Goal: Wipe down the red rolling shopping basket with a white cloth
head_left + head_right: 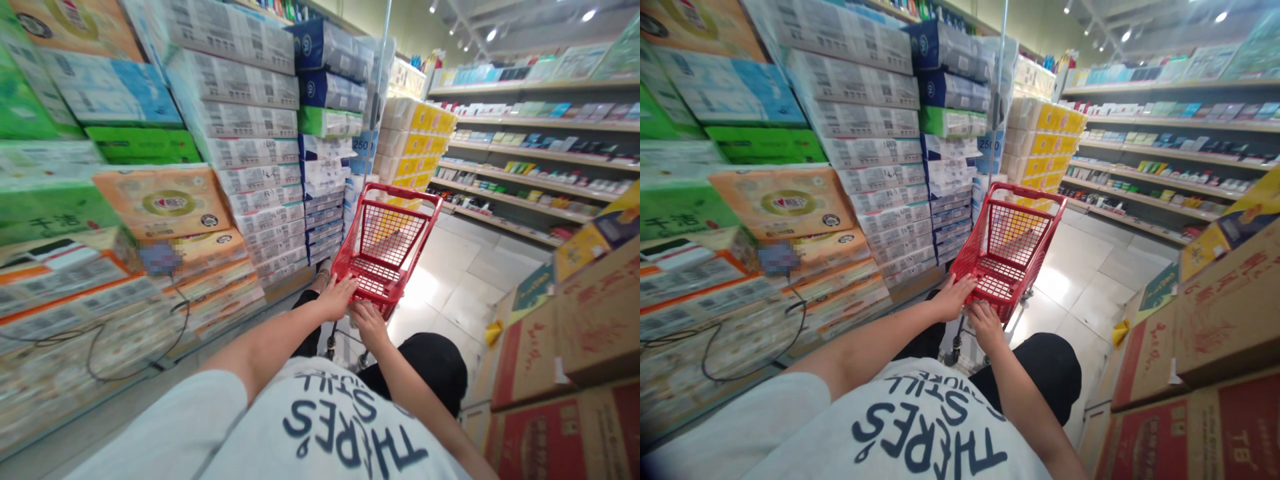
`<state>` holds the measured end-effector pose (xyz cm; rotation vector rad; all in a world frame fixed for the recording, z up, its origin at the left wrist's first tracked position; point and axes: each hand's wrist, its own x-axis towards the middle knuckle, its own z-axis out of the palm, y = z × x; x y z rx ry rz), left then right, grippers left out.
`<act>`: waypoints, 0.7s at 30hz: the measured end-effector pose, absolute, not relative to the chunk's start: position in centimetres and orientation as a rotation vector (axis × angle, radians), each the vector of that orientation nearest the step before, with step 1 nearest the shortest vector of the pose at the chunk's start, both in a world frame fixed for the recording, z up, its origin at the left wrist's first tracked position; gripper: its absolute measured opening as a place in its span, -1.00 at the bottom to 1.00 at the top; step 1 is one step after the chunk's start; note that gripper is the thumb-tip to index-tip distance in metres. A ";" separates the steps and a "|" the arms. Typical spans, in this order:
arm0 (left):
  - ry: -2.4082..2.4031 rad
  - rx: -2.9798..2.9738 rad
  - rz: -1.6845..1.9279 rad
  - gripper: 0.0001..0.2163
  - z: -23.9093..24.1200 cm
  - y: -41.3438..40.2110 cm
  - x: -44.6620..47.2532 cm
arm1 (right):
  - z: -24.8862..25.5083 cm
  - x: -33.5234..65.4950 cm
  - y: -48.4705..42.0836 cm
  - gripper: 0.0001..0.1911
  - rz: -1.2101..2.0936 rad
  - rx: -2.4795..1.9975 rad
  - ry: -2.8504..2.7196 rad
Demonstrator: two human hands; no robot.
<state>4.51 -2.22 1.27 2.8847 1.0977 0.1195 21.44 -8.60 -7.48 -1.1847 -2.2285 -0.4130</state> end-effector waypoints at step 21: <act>1.098 2.875 0.066 -0.28 1.7 -2.4 4.5 | -7.4 21.5 -8.7 -0.71 -0.420 -1.217 -2.196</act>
